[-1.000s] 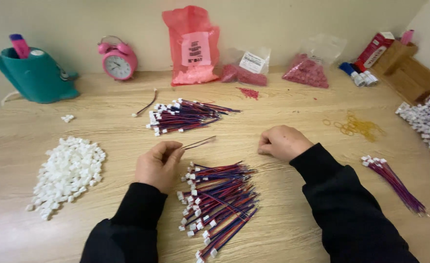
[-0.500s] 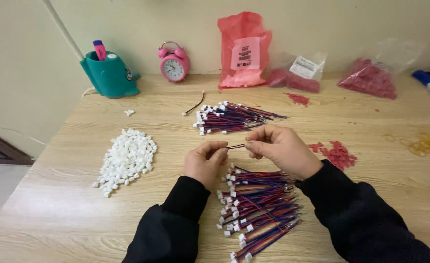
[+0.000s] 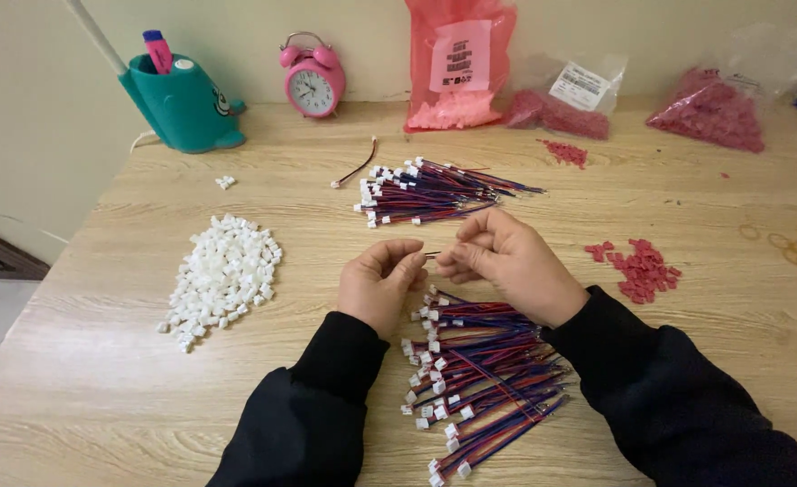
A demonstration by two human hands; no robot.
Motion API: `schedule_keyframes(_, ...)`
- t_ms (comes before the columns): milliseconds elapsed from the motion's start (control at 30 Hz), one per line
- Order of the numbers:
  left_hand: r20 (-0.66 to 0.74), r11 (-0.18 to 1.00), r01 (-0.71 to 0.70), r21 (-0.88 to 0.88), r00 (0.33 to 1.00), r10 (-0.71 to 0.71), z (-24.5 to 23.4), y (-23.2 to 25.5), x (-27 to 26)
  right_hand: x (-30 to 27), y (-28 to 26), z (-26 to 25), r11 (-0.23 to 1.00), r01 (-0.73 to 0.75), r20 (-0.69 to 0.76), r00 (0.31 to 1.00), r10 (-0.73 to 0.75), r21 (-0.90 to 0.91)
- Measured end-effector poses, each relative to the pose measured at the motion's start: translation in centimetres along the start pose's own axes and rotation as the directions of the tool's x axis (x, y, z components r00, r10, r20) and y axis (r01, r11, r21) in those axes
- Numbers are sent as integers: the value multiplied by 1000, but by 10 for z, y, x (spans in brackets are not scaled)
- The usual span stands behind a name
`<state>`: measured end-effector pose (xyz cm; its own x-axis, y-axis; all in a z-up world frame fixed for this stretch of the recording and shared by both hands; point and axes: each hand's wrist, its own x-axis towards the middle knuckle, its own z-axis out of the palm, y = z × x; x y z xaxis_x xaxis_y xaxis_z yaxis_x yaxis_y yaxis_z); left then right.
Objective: Assembling small electronic wire connectors by inserting wires into plastic housings
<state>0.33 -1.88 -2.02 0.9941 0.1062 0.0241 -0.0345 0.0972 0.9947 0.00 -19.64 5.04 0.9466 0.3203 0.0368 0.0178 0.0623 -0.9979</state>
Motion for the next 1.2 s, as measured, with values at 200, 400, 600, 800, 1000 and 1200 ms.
schedule_keyframes(200, -6, 996, 2, -87, 1000, -3, 0, -3, 1, -4, -4, 8, 995, 25, -27, 999, -28, -93)
schedule_keyframes(400, -13, 996, -21, -82, 1000, 20, 1, -8, 5, -6, -4, 6, 995, 103, -82, 991, -104, -15)
schedule_keyframes(600, -8, 999, -13, -49, 1000, 13, 1, 2, 0, -5, -1, 5, 990, 128, -115, 986, -121, 57)
schedule_keyframes(800, 16, 992, 21, -127, 1000, -19, -2, 0, 1, -3, 4, 3, 997, 75, -88, 993, -78, -33)
schedule_keyframes(1000, 41, 995, 32, -95, 999, -28, 2, 5, -3, -4, 9, 2, 992, 88, -52, 994, -93, -92)
schedule_keyframes(1200, 96, 971, 32, -238, 995, -9, 0, 1, -3, -17, -24, 15, 691, 399, 44, 882, -470, -603)
